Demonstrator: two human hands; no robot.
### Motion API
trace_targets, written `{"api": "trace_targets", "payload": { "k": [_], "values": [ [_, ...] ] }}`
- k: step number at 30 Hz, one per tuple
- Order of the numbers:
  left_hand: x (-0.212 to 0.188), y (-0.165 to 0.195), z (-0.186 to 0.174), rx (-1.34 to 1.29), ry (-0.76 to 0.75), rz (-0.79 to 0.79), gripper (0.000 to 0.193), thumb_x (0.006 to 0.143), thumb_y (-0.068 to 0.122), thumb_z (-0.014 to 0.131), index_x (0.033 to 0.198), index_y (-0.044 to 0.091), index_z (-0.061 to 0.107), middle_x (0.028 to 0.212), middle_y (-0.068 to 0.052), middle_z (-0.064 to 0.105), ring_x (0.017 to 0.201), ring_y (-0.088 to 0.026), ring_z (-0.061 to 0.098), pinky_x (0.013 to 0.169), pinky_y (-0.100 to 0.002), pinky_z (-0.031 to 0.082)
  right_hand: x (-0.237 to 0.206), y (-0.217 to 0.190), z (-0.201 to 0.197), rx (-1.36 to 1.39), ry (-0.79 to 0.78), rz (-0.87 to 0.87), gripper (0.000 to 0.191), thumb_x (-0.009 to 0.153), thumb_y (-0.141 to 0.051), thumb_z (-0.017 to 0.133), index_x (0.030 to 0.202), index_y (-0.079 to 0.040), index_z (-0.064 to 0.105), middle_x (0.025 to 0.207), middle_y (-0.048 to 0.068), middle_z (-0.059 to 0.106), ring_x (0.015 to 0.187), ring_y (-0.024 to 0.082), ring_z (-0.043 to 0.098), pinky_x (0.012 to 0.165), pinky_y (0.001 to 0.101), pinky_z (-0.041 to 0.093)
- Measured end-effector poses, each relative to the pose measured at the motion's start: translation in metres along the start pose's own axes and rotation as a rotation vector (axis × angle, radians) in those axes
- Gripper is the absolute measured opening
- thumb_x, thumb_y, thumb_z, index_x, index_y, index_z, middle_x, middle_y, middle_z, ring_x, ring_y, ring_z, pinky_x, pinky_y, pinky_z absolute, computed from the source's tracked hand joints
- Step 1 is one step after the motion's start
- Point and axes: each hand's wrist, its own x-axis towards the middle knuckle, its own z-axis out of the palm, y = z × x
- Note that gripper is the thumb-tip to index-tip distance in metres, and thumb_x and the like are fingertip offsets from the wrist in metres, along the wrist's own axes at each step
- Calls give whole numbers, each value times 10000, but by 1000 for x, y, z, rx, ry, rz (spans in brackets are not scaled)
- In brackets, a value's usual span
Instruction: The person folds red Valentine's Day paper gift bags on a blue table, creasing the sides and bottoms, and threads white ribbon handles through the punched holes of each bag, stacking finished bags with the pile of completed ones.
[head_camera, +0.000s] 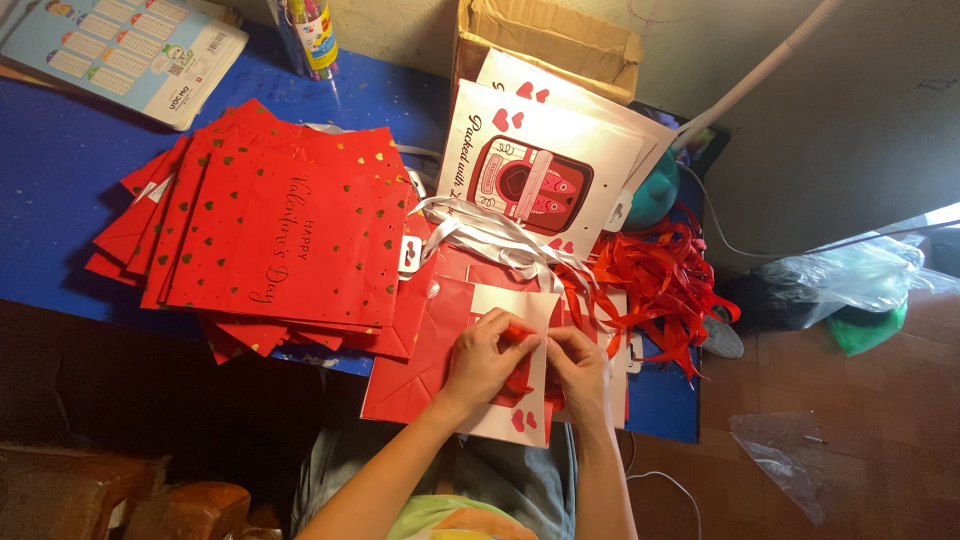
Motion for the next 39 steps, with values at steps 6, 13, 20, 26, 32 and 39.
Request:
{"api": "trace_targets", "payload": {
  "k": [6,13,20,26,32,39],
  "values": [
    [-2,-5,5,-184,21,-192,159,965,172,691,966,24,633,819,-104,773,727,-170,773,638,-305,573,2,1,0,68,-10,23,133,959,-121,698,1046,-30,744,697,-32,660,526,21,517,444,194,359],
    [-2,-12,5,-250,9,-212,157,1009,166,631,996,18,581,815,-104,779,762,-178,786,674,-298,606,-4,-11,3,62,-38,50,180,936,-102,671,1100,-39,710,815,-19,735,610,38,630,498,203,475],
    [-2,-15,8,-360,48,-228,200,1038,231,579,1015,36,539,917,-88,782,809,-162,779,686,-287,630,-4,-16,7,-144,3,26,168,964,-135,661,1068,-32,743,741,-21,715,577,27,598,480,203,435],
    [-1,-1,0,-202,30,-283,245,960,259,713,1018,31,645,819,-111,744,687,-226,689,630,-320,539,-3,-12,0,-126,-44,11,135,972,-138,669,1020,-40,748,719,-32,687,580,17,580,480,201,409],
    [3,6,-1,-44,15,-63,199,870,198,781,952,44,684,876,-119,702,789,-290,717,699,-364,555,0,-5,-3,-102,-55,-4,119,962,-120,670,1004,-30,736,705,-15,688,570,44,619,491,218,473],
    [-1,0,0,-47,35,-20,167,909,179,759,964,54,662,899,-111,731,847,-297,731,732,-367,555,3,0,-3,-39,-14,32,125,970,-142,687,1006,-28,724,696,-9,658,555,54,575,500,227,471]
  ]
}}
